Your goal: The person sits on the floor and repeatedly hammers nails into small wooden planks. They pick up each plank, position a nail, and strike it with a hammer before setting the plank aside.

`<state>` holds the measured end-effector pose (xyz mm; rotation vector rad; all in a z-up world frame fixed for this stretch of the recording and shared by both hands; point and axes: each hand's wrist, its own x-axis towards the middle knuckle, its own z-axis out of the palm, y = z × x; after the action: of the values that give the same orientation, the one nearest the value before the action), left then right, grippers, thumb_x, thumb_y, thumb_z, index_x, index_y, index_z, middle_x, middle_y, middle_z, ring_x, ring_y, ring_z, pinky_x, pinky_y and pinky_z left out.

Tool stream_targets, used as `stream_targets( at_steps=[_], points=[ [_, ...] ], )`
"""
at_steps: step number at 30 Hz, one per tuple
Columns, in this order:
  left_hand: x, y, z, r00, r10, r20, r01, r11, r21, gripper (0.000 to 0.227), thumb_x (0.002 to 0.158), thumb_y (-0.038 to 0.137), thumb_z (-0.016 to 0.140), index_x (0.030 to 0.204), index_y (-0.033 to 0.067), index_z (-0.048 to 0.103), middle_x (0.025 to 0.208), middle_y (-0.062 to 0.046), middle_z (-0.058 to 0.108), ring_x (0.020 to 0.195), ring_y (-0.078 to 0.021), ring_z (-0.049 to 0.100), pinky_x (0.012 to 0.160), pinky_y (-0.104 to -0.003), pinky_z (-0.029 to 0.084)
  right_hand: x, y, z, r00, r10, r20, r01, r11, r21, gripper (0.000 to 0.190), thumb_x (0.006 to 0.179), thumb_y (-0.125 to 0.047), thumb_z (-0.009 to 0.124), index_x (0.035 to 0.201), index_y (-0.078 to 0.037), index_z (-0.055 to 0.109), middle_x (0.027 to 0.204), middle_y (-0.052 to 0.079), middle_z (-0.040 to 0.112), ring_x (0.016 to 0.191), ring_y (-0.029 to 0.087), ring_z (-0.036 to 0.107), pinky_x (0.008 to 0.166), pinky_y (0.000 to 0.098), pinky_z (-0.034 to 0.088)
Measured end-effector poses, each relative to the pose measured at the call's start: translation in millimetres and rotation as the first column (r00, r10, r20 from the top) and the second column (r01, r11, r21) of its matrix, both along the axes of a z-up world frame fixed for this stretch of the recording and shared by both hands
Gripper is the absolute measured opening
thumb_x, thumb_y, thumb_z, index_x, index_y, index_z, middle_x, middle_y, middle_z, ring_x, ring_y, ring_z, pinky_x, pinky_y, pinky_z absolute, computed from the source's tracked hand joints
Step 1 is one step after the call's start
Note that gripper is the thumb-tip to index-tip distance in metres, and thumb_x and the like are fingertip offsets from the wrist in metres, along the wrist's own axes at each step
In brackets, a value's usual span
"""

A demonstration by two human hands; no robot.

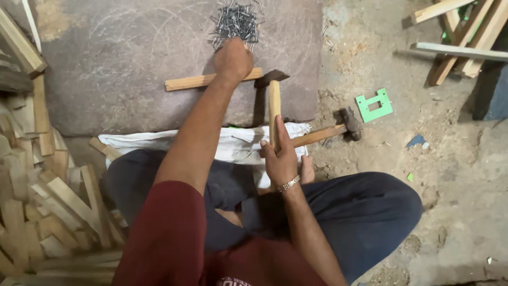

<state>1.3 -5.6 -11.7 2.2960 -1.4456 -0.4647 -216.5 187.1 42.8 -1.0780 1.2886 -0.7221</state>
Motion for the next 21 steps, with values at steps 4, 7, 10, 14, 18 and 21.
stream_targets(
  at_steps=[4,7,10,14,18,21],
  points=[
    [6,7,-7,0.977,-0.063,-0.203,0.003,0.959,-0.285,0.015,0.088,0.014,0.073,0.094,0.0022,0.066,0.093,-0.018,0.068,0.085,-0.0348,0.069,0.075,-0.046,0.054,0,-3,7,0.999,-0.003,0.045,0.009,0.993,-0.117,0.075,0.094,0.000,0.064,0.161,-0.007,0.030,0.151,0.012,0.050,0.098,0.010,0.065,0.075,0.0237,0.059],
    [13,37,-18,0.832,-0.284,-0.476,-0.014,0.848,-0.530,0.011,0.094,0.004,0.069,0.100,-0.0003,0.061,0.091,-0.011,0.068,0.082,-0.0200,0.068,0.076,-0.033,0.056,-4,9,11,0.999,-0.029,-0.021,0.026,0.994,-0.109,0.076,0.095,0.001,0.064,0.163,-0.008,0.030,0.128,0.013,0.059,0.083,0.009,0.059,0.065,0.0223,0.052],
    [7,62,-17,0.698,-0.351,-0.624,-0.042,0.850,-0.525,0.020,0.094,0.000,0.069,0.112,0.0003,0.061,0.092,-0.007,0.065,0.083,-0.0120,0.063,0.075,-0.028,0.054,-6,13,17,0.997,-0.079,-0.003,0.079,0.997,0.027,0.078,0.094,0.000,0.063,0.164,-0.011,0.030,0.095,0.009,0.067,0.052,0.008,0.046,0.042,0.0221,0.041],
    [-9,73,-7,0.712,-0.345,-0.611,0.077,0.904,-0.421,0.028,0.093,0.000,0.064,0.120,0.0018,0.069,0.092,-0.007,0.072,0.082,-0.0116,0.066,0.073,-0.027,0.055,-2,8,27,0.996,-0.086,0.014,0.086,0.996,0.018,0.079,0.092,-0.002,0.065,0.162,-0.013,0.029,0.081,0.000,0.063,0.046,0.005,0.045,0.038,0.0225,0.040],
    [-17,69,-5,0.787,-0.360,-0.500,0.097,0.874,-0.476,0.018,0.095,0.005,0.069,0.112,0.0025,0.073,0.099,-0.012,0.077,0.086,-0.0152,0.075,0.076,-0.029,0.058,0,6,33,0.994,-0.108,0.010,0.106,0.986,0.130,0.081,0.092,-0.004,0.064,0.162,-0.018,0.028,0.070,0.001,0.061,0.042,0.007,0.043,0.035,0.0240,0.038],
    [-17,61,-5,0.837,-0.349,-0.421,0.069,0.831,-0.552,0.016,0.094,0.004,0.069,0.109,0.0025,0.074,0.102,-0.014,0.076,0.087,-0.0212,0.075,0.076,-0.032,0.058,-1,3,36,0.995,-0.102,-0.017,0.104,0.990,0.099,0.079,0.093,-0.004,0.065,0.163,-0.017,0.030,0.073,-0.002,0.059,0.045,0.005,0.045,0.036,0.0230,0.041]
  ],
)
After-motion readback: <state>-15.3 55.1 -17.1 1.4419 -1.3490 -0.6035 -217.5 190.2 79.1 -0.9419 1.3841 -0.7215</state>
